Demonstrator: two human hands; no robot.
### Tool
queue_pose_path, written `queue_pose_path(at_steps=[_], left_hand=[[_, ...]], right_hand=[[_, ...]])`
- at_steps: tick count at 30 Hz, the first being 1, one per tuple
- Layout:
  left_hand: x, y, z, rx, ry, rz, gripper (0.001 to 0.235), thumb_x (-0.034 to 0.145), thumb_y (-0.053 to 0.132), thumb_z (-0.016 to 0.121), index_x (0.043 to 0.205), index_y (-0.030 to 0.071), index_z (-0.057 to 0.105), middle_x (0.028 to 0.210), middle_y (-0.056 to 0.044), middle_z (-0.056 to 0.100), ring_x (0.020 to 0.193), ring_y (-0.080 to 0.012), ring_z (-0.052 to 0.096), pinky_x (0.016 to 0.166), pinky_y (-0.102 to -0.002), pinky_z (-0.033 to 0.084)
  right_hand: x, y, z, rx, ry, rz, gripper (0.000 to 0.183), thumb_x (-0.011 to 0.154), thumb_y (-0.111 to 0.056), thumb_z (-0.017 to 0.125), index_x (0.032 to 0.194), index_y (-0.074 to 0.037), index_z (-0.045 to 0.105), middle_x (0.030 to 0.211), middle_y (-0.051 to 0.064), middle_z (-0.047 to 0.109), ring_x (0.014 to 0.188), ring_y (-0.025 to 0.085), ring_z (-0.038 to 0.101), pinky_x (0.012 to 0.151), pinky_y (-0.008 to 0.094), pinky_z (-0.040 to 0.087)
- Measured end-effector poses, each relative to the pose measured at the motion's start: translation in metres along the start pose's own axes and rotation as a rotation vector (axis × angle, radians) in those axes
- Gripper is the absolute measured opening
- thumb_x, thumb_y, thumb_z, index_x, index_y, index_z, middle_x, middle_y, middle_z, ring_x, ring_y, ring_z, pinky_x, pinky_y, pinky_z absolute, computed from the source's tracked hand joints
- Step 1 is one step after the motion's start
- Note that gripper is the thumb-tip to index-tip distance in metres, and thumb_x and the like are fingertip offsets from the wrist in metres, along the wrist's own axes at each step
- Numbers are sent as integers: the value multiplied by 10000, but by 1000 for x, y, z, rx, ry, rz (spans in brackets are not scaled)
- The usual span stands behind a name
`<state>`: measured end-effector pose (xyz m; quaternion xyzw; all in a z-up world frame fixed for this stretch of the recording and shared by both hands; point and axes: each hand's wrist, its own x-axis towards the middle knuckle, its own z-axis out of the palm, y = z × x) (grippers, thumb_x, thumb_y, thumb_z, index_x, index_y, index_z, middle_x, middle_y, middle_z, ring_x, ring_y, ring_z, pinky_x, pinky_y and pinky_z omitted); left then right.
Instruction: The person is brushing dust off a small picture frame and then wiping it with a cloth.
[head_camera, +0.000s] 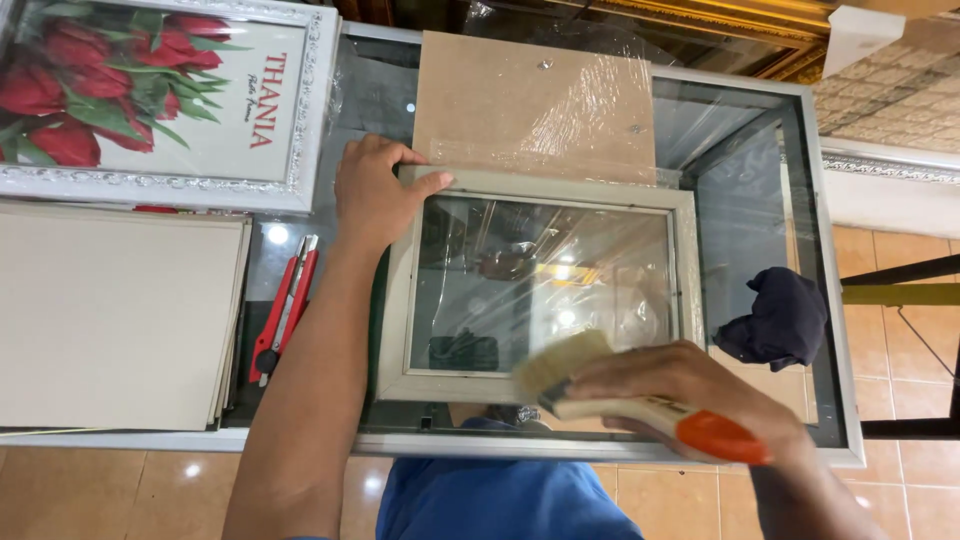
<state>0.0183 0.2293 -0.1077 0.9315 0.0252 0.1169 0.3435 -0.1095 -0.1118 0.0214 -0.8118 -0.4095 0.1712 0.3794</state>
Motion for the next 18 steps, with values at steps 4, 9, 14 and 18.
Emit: queue_pose_path(at_steps=[4, 9, 14, 18], left_hand=[[-1, -1, 2, 0, -4, -2, 365, 818, 458, 883, 939, 136, 761, 1055, -57, 625, 1082, -265, 538, 953, -414, 442], [-2, -2, 4, 10, -3, 2, 374, 816, 456, 897, 937, 127, 766, 1054, -61, 617, 1078, -266, 532, 955, -410, 434], [-2, -4, 4, 16, 6, 28, 366, 813, 436, 899, 943, 121, 765, 1070, -73, 619, 1081, -276, 527, 955, -406, 427], [-1, -3, 4, 8, -5, 11, 365, 829, 448, 883, 959, 130, 760, 1093, -66, 615, 1115, -272, 517, 978, -419, 418]], right_hand=[[-11, 27, -43, 221, -23, -24, 317, 895, -197, 696, 1191, -85, 718, 1016, 130, 849, 629, 160, 850, 771, 334, 756], [-6, 63, -56, -360, 414, 195, 355, 866, 18, 753, 1218, 22, 716, 1158, 192, 743, 774, 239, 698, 634, 305, 558], [-59, 42, -13, -474, 331, 211, 445, 817, -8, 766, 1250, -90, 709, 1267, 165, 742, 1025, 292, 783, 854, 326, 661], [-102, -8, 5, -320, 260, 644, 496, 692, -108, 812, 1180, -194, 782, 1193, -42, 828, 920, 152, 850, 755, 280, 678]])
